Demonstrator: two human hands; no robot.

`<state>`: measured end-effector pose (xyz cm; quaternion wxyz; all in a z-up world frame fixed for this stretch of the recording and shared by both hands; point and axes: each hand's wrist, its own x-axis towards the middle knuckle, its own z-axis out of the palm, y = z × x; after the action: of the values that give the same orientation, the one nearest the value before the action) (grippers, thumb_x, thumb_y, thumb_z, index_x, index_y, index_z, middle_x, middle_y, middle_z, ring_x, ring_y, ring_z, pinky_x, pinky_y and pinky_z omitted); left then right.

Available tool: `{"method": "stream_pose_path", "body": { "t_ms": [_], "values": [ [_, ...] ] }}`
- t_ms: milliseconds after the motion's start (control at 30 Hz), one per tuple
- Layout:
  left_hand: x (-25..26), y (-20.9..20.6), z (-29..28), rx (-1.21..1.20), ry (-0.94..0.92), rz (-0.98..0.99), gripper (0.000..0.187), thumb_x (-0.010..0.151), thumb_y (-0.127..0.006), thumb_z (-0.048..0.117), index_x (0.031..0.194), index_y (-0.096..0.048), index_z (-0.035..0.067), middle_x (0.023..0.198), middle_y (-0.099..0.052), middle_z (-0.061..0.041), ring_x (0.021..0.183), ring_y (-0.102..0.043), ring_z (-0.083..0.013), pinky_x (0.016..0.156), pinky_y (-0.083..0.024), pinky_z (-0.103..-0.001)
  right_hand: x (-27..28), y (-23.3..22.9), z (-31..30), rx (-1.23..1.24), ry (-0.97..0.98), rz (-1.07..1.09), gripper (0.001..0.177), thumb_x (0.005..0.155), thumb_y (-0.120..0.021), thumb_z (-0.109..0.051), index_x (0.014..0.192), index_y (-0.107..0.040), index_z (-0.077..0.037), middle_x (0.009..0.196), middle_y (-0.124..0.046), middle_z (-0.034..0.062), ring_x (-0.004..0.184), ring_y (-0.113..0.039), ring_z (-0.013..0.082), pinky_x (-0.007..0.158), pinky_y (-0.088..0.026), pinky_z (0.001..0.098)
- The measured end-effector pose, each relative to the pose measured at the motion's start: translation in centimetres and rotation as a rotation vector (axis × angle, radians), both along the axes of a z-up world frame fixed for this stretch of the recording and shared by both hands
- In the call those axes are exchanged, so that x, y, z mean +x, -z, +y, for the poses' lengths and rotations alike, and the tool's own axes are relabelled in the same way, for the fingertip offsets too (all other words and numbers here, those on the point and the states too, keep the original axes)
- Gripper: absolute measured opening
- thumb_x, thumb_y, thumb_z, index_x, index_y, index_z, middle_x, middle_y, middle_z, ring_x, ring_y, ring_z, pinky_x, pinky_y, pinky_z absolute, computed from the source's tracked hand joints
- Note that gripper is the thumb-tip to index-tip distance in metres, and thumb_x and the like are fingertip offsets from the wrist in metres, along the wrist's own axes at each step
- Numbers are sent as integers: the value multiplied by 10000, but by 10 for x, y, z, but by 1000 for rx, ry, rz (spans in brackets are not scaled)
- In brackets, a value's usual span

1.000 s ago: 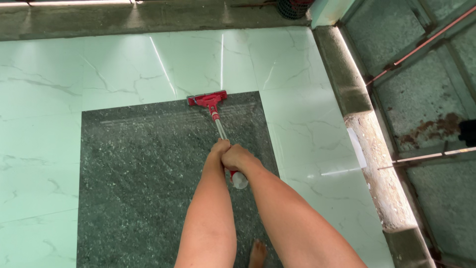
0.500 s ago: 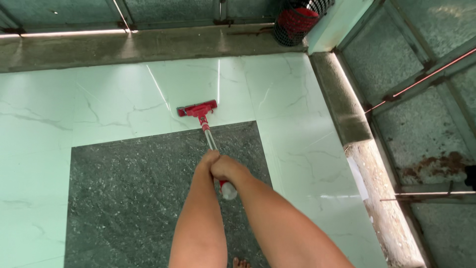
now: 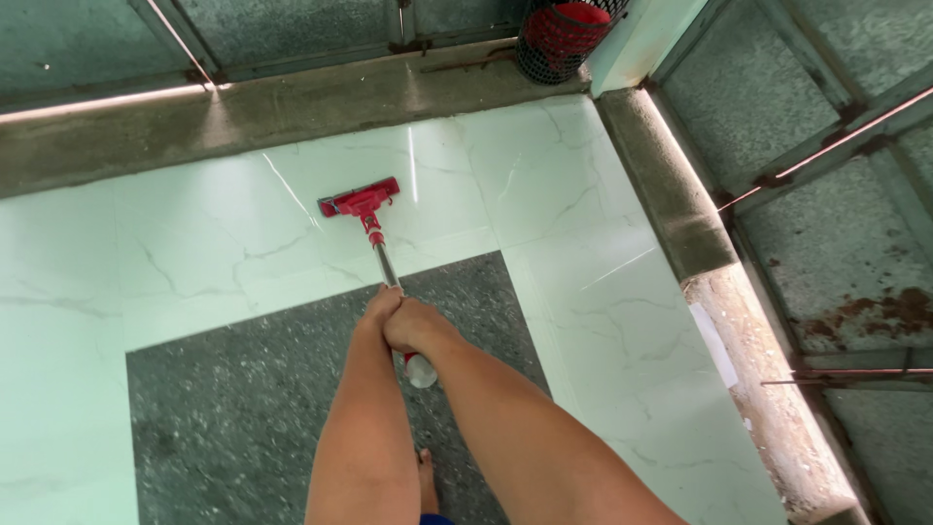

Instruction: The person is mopping a tiled floor using a mop, dipping the mop into a red bucket of water to rinse it and then continuing to mop the floor surfaces.

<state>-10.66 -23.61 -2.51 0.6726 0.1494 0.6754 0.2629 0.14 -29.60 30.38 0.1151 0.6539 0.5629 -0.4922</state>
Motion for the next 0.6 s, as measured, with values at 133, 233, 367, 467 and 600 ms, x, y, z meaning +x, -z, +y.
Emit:
{"method": "stream_pose_path", "body": {
  "t_ms": [133, 233, 367, 467, 600],
  "values": [
    [-11, 5, 39, 23, -32, -11, 661, 1045, -457, 292, 1636, -225, 109, 1509, -541, -164, 1256, -578, -246, 1019, -473, -363, -13, -5, 35, -39, 4, -8, 456, 910, -579, -276, 1324, -662, -105, 1276, -707, 189, 1163, -698, 339, 965, -542, 465],
    [-20, 10, 69, 44, -62, -24, 663, 1048, -461, 293, 1637, -222, 104, 1498, -555, -168, 1243, -583, -243, 1010, -477, -361, -26, 3, 64, -6, 0, -3, 479, 909, -593, -287, 1364, -619, -139, 1327, -661, 161, 1204, -650, 323, 992, -518, 459],
    [-35, 12, 109, 89, -37, 22, 666, 1051, -466, 295, 1637, -219, 98, 1483, -573, -174, 1224, -590, -239, 999, -482, -358, -47, 20, 100, 3, -32, -22, 472, 945, -569, -295, 1369, -629, -98, 1299, -682, 187, 1170, -680, 309, 984, -531, 434],
    [-45, 13, 146, 157, 46, 109, 642, 1053, -464, 316, 1626, -278, 94, 1469, -570, -179, 1221, -583, -237, 1005, -477, -355, -60, 15, 126, -12, -1, -4, 462, 940, -534, -258, 1368, -629, -111, 1258, -719, 176, 1113, -731, 297, 942, -569, 430],
    [-54, 21, 172, 165, 85, 105, 645, 1049, -466, 307, 1626, -257, 108, 1444, -566, -177, 1201, -581, -242, 987, -479, -364, -66, 11, 152, -24, 34, 3, 477, 963, -511, -363, 1387, -599, -163, 1253, -708, 152, 1057, -735, 296, 894, -581, 431]
  ]
}}
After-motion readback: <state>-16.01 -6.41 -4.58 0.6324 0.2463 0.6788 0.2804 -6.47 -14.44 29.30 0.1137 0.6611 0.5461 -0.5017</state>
